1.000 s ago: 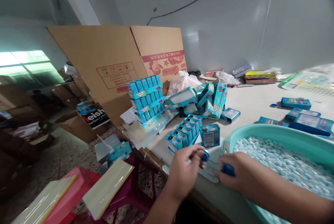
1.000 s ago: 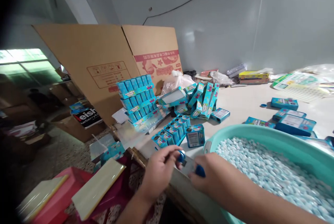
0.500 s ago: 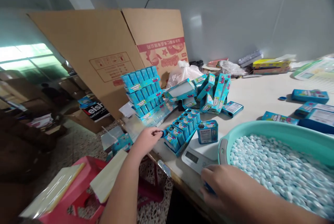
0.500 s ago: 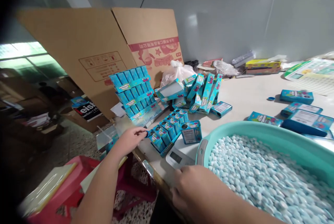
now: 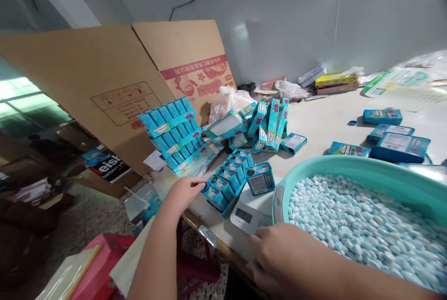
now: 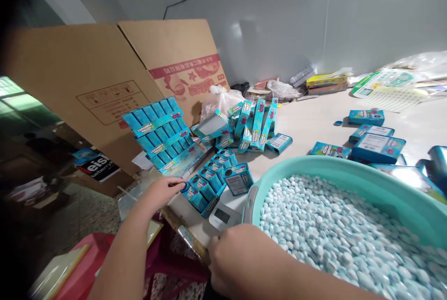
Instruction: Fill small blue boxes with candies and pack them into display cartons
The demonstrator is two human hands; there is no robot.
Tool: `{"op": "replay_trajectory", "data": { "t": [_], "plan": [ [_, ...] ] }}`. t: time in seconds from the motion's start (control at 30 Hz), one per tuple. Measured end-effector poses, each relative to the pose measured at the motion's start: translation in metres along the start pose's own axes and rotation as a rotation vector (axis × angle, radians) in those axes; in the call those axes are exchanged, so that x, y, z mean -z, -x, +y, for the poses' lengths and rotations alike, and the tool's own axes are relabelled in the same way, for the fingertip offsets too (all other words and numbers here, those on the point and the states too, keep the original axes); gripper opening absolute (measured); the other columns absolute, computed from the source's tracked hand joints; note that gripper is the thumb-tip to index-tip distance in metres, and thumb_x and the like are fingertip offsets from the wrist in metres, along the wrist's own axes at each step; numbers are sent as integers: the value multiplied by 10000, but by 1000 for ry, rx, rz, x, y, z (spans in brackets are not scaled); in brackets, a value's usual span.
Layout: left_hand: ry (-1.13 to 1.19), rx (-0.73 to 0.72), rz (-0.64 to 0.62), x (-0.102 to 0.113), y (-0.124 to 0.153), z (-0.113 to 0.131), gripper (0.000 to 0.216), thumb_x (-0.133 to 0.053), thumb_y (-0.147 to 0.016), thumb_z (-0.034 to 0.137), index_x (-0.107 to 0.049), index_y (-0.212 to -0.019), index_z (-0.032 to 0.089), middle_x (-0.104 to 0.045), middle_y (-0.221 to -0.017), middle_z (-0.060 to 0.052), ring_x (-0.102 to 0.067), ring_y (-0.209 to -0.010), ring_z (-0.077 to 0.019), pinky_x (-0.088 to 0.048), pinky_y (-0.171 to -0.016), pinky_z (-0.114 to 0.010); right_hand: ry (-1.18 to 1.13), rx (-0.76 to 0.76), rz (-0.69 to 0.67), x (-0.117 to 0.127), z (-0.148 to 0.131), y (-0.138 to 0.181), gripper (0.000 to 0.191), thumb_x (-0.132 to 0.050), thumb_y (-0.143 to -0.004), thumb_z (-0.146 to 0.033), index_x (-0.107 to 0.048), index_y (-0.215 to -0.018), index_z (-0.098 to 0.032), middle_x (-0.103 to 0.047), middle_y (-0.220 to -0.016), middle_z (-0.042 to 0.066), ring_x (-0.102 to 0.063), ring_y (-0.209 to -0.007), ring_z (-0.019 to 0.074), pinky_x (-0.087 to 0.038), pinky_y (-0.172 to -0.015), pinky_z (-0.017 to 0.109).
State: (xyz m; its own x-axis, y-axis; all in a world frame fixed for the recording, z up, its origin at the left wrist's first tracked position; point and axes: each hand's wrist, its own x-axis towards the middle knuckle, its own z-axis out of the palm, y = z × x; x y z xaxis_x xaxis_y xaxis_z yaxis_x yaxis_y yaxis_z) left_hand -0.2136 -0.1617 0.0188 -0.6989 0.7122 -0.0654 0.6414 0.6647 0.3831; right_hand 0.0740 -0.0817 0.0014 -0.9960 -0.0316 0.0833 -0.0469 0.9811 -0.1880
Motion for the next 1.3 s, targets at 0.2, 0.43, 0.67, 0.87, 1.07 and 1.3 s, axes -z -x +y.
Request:
{"op": "replay_trajectory", "data": {
  "t": [0.2, 0.43, 0.67, 0.87, 1.07, 1.3],
  "plan": [
    [-15, -30, 6, 0, -2, -1, 332, -595, -773, 360, -803, -991, 220, -773, -1042, -73, -691, -992, -304, -475, -834, -335, -33, -39, -104, 8, -1, 0, 183, -547, -899, -230, -704, -867, -144, -709, -703, 64, -563, -484, 138, -112, -392, 319],
    [1, -40, 84, 10, 4, 9, 345, -565, -783, 389, -781, -985, 211, -759, -1074, -72, -677, -1009, -289, -479, -855, -337, -15, 80, -146, 18, 0, 4, 122, -587, -912, -225, -672, -903, -138, -737, -823, 77, -670, -624, 185, -142, -409, 331],
    [70, -33, 81, -2, -11, 20, 240, -615, -758, 389, -766, -839, 221, -769, -981, -58, -682, -990, -281, -483, -824, -316, -34, 98, -177, 18, 4, 5, 153, -569, -916, -250, -678, -914, -142, -734, -838, 73, -673, -642, 190, -174, -434, 341],
    [177, 65, 42, -28, -28, 16, 329, -640, -732, 325, -700, -1003, 150, -757, -890, -84, -708, -793, -238, -504, -667, -282, -127, 12, -127, 10, 7, 5, 209, -557, -905, -310, -695, -907, -153, -740, -788, 71, -616, -557, 151, -185, -462, 315],
    [283, 126, -25, -28, -33, 16, 307, -655, -687, 279, -715, -966, 162, -770, -950, -88, -721, -898, -242, -530, -701, -258, -136, 29, -53, 6, 9, 7, 193, -548, -899, -308, -670, -885, -160, -729, -769, 58, -622, -550, 157, -173, -449, 317],
    [423, 125, -243, -28, -36, 12, 262, -685, -615, 382, -746, -774, 183, -772, -806, -66, -734, -802, -269, -579, -703, -327, -115, 47, 3, 0, 10, 7, 196, -533, -881, -301, -669, -838, -167, -712, -711, 49, -568, -492, 141, -157, -436, 318]
  ]
}}
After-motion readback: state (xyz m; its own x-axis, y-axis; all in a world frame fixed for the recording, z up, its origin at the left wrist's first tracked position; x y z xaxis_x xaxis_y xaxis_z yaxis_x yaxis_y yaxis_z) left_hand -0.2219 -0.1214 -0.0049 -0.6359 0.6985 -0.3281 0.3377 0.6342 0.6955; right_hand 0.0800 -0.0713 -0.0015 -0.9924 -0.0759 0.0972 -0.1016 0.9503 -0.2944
